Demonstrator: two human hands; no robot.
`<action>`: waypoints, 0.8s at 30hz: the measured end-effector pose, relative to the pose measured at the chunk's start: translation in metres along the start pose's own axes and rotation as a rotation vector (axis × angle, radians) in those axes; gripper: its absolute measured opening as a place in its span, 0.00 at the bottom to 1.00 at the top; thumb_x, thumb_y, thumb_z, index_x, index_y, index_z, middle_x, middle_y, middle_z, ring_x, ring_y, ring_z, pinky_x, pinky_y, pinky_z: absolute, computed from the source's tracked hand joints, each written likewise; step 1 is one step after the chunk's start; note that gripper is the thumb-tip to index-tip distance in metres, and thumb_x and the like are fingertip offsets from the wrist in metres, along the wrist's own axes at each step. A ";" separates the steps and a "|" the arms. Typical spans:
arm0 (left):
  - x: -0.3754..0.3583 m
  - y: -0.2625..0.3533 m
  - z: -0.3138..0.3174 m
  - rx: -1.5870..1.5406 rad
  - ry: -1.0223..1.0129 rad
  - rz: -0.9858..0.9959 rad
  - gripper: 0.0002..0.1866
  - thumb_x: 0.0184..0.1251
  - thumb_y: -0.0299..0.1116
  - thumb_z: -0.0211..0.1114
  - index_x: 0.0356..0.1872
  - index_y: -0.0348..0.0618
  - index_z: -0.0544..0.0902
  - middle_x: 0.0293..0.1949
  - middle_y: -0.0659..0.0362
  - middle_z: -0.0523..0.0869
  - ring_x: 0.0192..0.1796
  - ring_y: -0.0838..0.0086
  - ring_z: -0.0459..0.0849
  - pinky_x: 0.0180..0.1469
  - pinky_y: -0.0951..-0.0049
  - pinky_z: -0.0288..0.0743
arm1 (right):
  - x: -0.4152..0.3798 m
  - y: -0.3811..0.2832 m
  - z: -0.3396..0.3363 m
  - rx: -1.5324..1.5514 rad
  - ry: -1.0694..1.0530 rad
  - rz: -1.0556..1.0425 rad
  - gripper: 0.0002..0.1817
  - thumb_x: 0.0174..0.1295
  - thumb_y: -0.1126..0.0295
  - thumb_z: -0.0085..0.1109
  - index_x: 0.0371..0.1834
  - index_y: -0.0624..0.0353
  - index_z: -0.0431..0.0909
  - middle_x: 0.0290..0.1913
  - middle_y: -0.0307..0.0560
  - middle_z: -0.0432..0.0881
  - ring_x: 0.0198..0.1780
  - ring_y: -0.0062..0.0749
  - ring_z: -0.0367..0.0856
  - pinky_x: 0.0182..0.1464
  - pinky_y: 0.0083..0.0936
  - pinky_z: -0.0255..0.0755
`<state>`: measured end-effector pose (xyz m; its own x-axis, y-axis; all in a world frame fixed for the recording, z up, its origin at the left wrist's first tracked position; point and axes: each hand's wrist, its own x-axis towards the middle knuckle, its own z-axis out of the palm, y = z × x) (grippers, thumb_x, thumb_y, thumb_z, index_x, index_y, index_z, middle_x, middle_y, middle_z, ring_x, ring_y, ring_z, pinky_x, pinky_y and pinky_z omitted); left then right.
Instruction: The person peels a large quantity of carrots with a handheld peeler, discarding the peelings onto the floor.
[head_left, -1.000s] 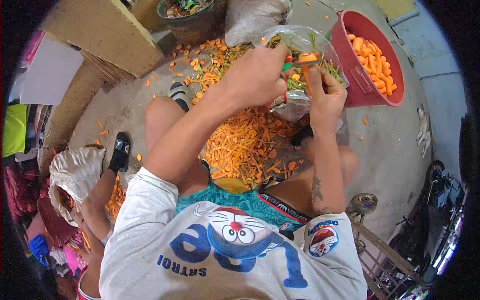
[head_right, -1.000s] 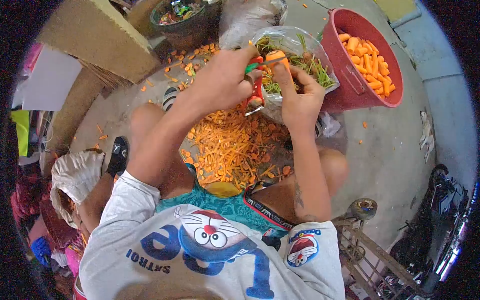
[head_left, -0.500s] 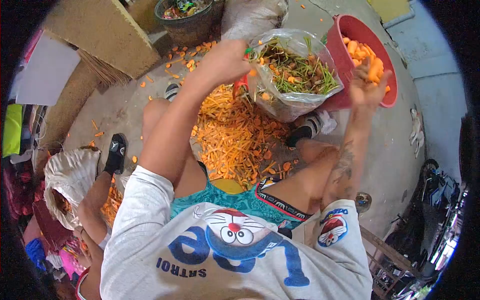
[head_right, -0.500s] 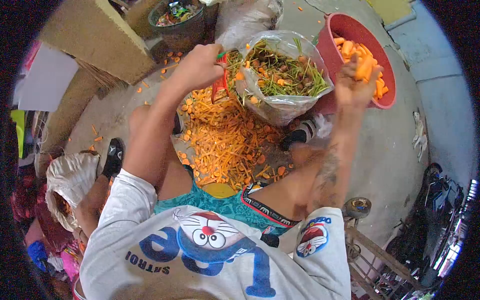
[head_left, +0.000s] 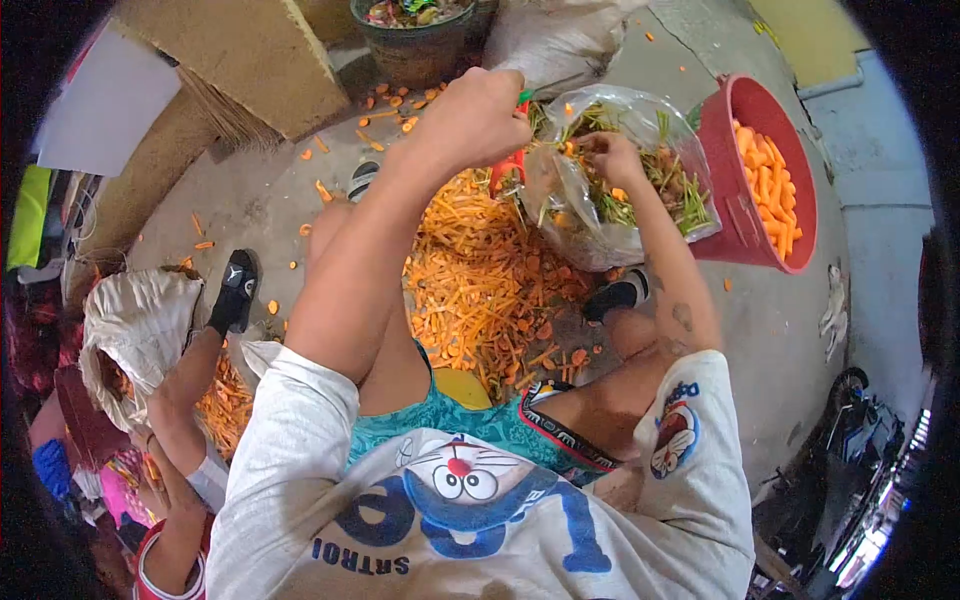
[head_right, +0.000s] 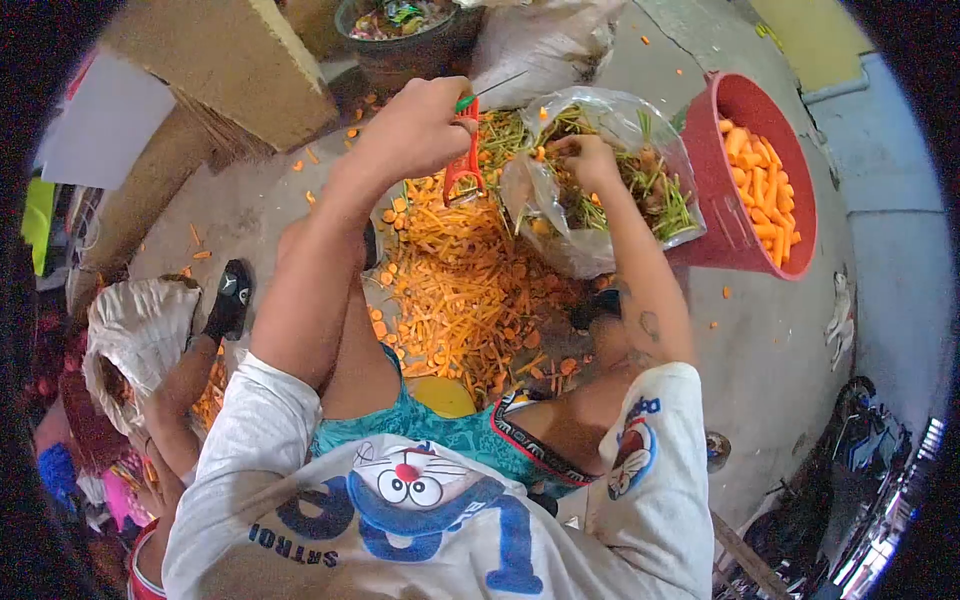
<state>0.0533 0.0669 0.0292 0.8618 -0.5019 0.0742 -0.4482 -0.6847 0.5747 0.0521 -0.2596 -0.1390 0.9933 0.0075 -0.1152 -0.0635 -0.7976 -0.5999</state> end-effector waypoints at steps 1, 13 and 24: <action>0.001 -0.004 -0.001 0.006 0.013 -0.002 0.17 0.60 0.34 0.65 0.46 0.31 0.85 0.40 0.34 0.87 0.48 0.38 0.86 0.52 0.48 0.80 | -0.005 -0.029 -0.001 -0.019 -0.086 0.174 0.22 0.54 0.82 0.63 0.55 0.62 0.87 0.41 0.52 0.89 0.41 0.38 0.87 0.46 0.33 0.80; -0.003 -0.013 -0.007 -0.033 0.092 0.015 0.18 0.60 0.34 0.65 0.49 0.33 0.85 0.38 0.35 0.87 0.45 0.40 0.87 0.49 0.51 0.81 | -0.020 0.003 0.011 -0.095 0.140 -0.324 0.30 0.49 0.82 0.69 0.61 0.61 0.81 0.58 0.55 0.79 0.63 0.52 0.77 0.67 0.35 0.73; -0.004 0.003 0.003 -0.036 0.017 0.059 0.18 0.62 0.34 0.66 0.49 0.33 0.84 0.41 0.33 0.87 0.46 0.39 0.87 0.51 0.49 0.81 | -0.001 0.011 0.043 -0.236 0.089 -0.476 0.21 0.46 0.83 0.69 0.47 0.61 0.84 0.47 0.52 0.81 0.54 0.47 0.79 0.58 0.37 0.76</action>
<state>0.0473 0.0651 0.0279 0.8381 -0.5317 0.1224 -0.4900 -0.6348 0.5974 0.0460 -0.2425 -0.1789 0.9121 0.3584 0.1991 0.4088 -0.8326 -0.3737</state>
